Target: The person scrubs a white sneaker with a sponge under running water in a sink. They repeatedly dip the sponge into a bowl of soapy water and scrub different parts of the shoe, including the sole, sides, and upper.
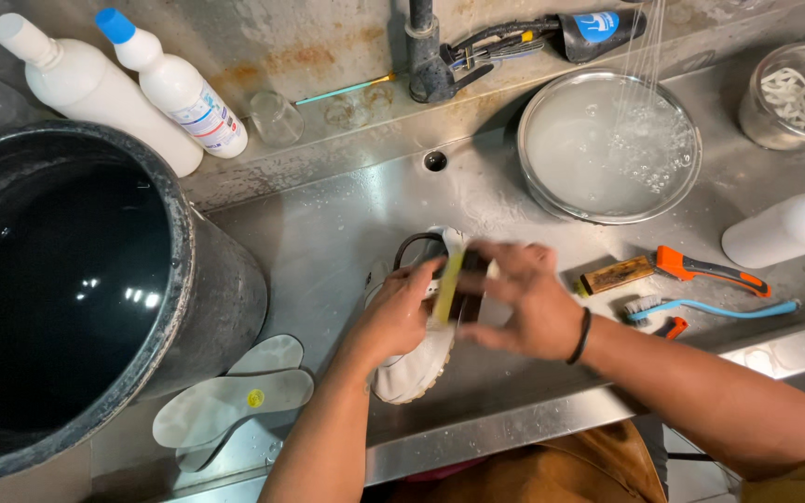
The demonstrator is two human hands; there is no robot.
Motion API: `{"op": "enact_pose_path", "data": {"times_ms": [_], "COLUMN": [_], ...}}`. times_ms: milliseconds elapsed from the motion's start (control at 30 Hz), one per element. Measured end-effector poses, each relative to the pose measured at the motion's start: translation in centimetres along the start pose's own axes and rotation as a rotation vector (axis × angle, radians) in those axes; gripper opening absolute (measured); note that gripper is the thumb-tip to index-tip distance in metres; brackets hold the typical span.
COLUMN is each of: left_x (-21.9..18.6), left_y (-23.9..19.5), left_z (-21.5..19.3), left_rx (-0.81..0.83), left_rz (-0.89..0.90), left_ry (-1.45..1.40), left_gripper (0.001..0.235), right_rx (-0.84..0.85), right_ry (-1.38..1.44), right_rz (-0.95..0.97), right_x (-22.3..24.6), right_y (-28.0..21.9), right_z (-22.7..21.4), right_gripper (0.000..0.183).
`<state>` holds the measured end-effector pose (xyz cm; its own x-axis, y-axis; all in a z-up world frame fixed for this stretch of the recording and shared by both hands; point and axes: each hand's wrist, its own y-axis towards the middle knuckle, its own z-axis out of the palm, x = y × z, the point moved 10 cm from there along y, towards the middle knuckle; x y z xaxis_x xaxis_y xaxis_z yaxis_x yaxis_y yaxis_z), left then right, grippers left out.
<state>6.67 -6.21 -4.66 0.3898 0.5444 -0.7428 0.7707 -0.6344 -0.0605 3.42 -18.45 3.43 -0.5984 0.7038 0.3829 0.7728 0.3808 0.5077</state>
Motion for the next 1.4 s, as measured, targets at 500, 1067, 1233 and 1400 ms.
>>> {"op": "enact_pose_path", "data": {"times_ms": [500,1067,1233,1400], "left_x": [1.6,0.4,0.5,0.2], "left_y": [0.3,0.4,-0.1,1.0], "left_z": [-0.2,0.4,0.2,0.8], "left_rx": [0.072,0.038,0.064,0.067], "left_rz": [-0.326,-0.102,-0.185,-0.112], "left_ry": [-0.026,-0.023,-0.024,0.006], "left_gripper": [0.041,0.033,0.036,0.030], "right_rx": [-0.146,-0.003,-0.008,0.199], "right_ry": [-0.566,0.070,-0.468,0.053], "right_rz": [0.427,0.109,0.060,0.054], "right_x": [-18.0,-3.1,-6.7,-2.6], "right_y": [0.0,0.7,2.4,0.9], "right_z": [-6.8,-0.1,-0.8,1.7], "right_gripper": [0.053,0.049,0.047,0.050]}}
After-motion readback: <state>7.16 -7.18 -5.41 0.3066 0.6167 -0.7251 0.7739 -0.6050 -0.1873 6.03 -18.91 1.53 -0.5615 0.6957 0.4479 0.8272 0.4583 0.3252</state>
